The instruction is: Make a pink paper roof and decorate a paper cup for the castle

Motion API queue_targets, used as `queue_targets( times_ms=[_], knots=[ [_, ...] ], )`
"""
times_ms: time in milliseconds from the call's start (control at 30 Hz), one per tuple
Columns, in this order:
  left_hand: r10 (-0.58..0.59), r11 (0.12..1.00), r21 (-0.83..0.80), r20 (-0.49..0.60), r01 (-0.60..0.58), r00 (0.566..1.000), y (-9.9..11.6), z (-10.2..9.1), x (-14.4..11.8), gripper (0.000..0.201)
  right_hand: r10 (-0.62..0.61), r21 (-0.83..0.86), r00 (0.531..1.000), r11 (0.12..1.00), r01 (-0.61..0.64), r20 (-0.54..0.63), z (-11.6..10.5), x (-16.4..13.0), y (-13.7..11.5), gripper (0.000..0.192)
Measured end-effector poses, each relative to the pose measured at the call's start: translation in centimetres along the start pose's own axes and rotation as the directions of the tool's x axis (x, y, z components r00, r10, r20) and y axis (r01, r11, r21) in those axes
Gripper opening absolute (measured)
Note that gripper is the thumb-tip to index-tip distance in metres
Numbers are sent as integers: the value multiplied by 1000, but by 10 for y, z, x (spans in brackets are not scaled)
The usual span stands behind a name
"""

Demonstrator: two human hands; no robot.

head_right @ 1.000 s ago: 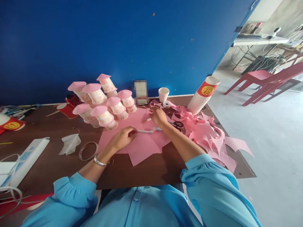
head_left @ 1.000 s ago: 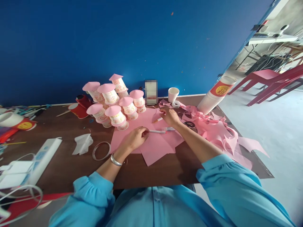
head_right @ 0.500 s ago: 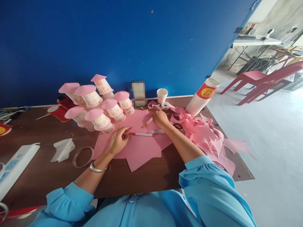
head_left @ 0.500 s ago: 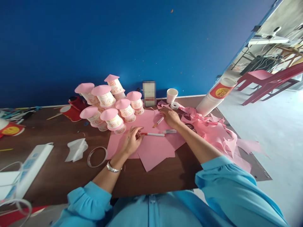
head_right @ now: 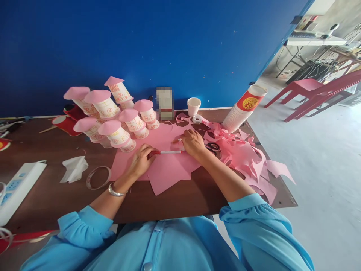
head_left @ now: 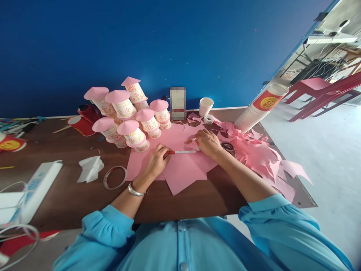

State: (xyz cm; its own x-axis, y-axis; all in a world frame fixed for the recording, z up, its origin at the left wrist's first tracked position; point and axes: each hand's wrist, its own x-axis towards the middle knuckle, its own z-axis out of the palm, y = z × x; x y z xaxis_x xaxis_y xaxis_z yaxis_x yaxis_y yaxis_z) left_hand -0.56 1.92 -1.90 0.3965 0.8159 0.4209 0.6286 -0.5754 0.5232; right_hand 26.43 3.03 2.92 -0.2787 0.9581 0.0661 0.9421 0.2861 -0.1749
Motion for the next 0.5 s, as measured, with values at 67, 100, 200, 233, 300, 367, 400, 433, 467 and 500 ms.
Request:
queue_targets(
  times_ms=[67, 100, 200, 233, 300, 367, 400, 433, 467, 500],
  knots=[
    [-30, 999, -13, -14, 30, 999, -1, 1, 0, 16, -37, 24, 999, 999, 37, -26, 4, -5, -6, 33],
    [-47, 999, -27, -20, 47, 999, -2, 1, 0, 18, -84, 37, 996, 996, 85, -36, 7, -7, -10, 35],
    [-96, 992, -80, -36, 93, 995, -5, 0, -1, 25, -209, 19, 977, 977, 210, -44, 17, -12, -21, 41],
    [-111, 990, -91, -44, 106, 993, -6, -1, -1, 26, -205, -5, 978, 979, 205, -37, 20, -12, -22, 36],
    [-125, 989, -90, -54, 120, 991, -5, -2, -1, 25, -152, -40, 988, 988, 151, -30, 23, -9, -20, 32],
    [-106, 993, -56, -58, 102, 993, -2, -5, -2, 24, -92, -59, 995, 994, 89, -39, 23, -3, -10, 35],
    [-72, 997, -29, -44, 71, 996, 2, -7, -3, 25, -61, -65, 997, 996, 58, -49, 22, -1, -4, 37],
    [-21, 1000, 1, -1, 21, 1000, 6, -9, -4, 28, -35, -69, 998, 997, 31, -58, 21, 1, 3, 38],
    [49, 998, 47, 81, -53, 996, 12, -12, -5, 30, -11, -70, 998, 998, 6, -68, 20, 2, 9, 39],
    [117, 984, 114, 172, -138, 978, 18, -16, -6, 32, 10, -68, 997, 998, -16, -79, 19, 2, 14, 40]
  ],
)
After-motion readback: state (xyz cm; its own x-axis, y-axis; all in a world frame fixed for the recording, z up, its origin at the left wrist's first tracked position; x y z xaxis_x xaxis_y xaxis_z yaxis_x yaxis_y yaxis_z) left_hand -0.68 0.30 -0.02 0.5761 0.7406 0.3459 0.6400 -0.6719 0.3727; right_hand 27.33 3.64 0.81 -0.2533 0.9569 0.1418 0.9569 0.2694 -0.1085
